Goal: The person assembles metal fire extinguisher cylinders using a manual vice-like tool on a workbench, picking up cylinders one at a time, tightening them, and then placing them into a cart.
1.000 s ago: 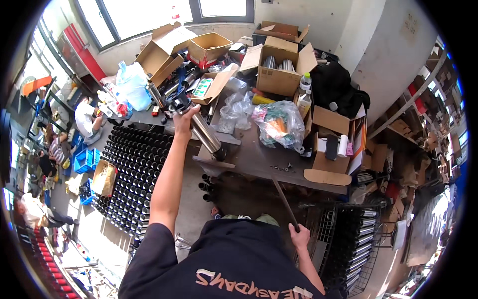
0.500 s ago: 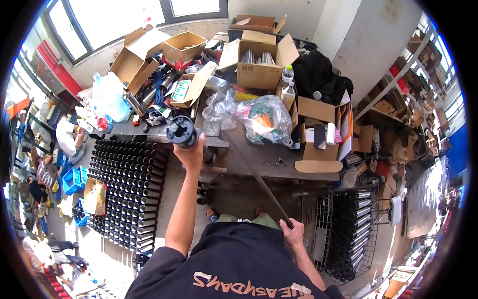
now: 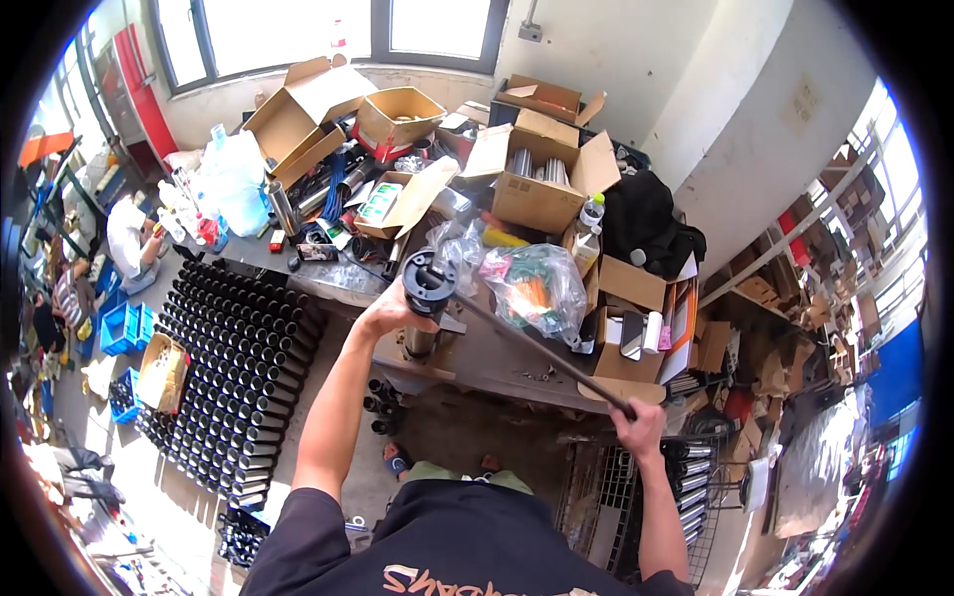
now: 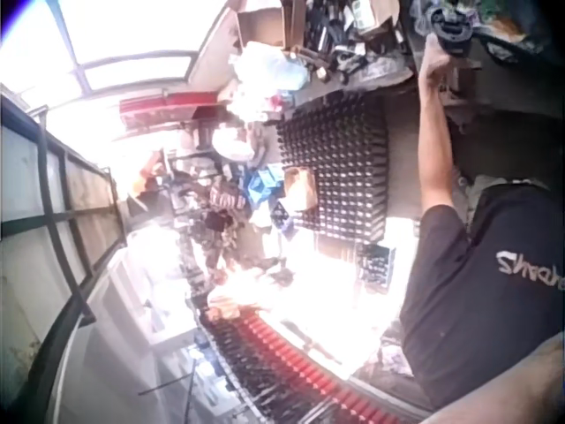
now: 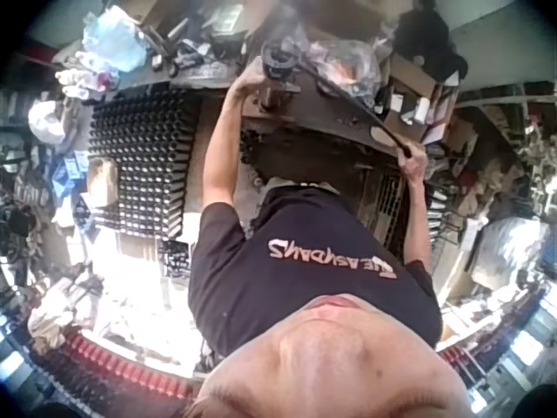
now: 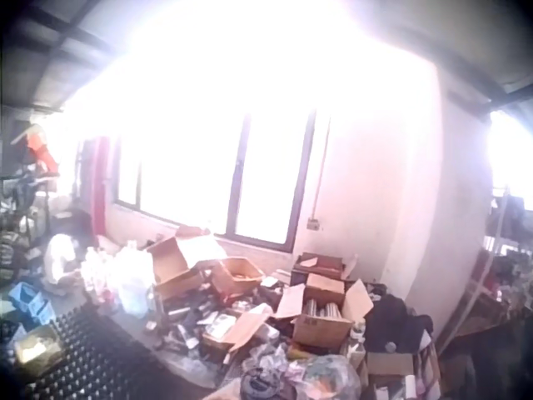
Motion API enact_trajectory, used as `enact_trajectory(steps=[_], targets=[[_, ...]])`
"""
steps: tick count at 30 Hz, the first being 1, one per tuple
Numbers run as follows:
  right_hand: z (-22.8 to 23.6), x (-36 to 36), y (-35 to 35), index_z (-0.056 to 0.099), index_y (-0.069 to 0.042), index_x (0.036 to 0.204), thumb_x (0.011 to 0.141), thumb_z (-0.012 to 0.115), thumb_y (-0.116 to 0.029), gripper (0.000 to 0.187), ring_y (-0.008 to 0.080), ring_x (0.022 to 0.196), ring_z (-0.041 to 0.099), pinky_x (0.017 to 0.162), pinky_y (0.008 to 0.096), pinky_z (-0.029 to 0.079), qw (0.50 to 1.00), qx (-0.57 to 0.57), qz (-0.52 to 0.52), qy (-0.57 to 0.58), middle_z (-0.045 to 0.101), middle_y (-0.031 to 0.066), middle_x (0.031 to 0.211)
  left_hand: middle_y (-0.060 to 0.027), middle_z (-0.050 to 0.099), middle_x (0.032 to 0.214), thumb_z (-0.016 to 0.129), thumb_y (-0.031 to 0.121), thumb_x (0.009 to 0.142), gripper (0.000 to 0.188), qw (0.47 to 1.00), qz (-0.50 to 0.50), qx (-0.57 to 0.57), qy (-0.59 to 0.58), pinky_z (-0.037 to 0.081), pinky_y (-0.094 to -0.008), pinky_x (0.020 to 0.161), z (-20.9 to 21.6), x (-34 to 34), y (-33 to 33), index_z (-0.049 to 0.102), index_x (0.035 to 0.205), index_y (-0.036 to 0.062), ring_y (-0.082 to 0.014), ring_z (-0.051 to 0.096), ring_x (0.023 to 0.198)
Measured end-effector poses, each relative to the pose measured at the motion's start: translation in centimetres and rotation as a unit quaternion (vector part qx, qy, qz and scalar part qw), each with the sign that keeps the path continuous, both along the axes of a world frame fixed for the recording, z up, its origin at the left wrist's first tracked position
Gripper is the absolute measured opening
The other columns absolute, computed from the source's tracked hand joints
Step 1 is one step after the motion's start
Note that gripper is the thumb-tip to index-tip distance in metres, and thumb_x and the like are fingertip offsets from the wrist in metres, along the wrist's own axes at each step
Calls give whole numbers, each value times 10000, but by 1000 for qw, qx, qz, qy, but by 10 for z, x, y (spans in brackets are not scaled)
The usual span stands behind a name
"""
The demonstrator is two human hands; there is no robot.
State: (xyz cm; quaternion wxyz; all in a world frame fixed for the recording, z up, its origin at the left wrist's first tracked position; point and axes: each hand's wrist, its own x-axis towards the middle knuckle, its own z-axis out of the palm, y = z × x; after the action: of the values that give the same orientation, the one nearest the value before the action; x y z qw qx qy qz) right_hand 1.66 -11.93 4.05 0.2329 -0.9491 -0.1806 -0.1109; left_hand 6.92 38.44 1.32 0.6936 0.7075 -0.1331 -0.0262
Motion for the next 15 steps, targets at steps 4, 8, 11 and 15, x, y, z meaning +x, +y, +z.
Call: enact_trajectory(steps=[4,8,11,15], targets=[[74,-27,141,525,-86,1246,807,759,-199,510,339,679,630,602,390,508,981,39,155,112,622,160,793,-7,643,872,829,93,583,456,996,66,25,-49,508,-310,747,7,-18,-2,664,1002,18,-120,564,781],[86,-70,212,613,-131,1106,774,779,-257,392,257,682,561,582,359,475,845,-85,527,25,508,73,787,-81,708,966,800,143,631,506,955,250,5,-158,532,-333,833,-16,-25,7,662,1106,39,-163,636,859],[128,-51,262,632,-218,722,716,735,-316,143,105,565,471,500,254,355,711,-254,600,-264,452,-63,645,-131,717,968,812,216,642,533,934,320,-33,-158,549,-362,848,-18,-29,-2,655,1125,54,-250,692,854],[121,-56,424,586,-186,818,720,691,-241,154,124,652,512,575,278,396,565,-146,750,-313,488,-37,728,-190,711,1069,834,308,661,624,925,351,142,8,551,-438,860,0,-21,-37,636,1205,77,-339,700,971]])
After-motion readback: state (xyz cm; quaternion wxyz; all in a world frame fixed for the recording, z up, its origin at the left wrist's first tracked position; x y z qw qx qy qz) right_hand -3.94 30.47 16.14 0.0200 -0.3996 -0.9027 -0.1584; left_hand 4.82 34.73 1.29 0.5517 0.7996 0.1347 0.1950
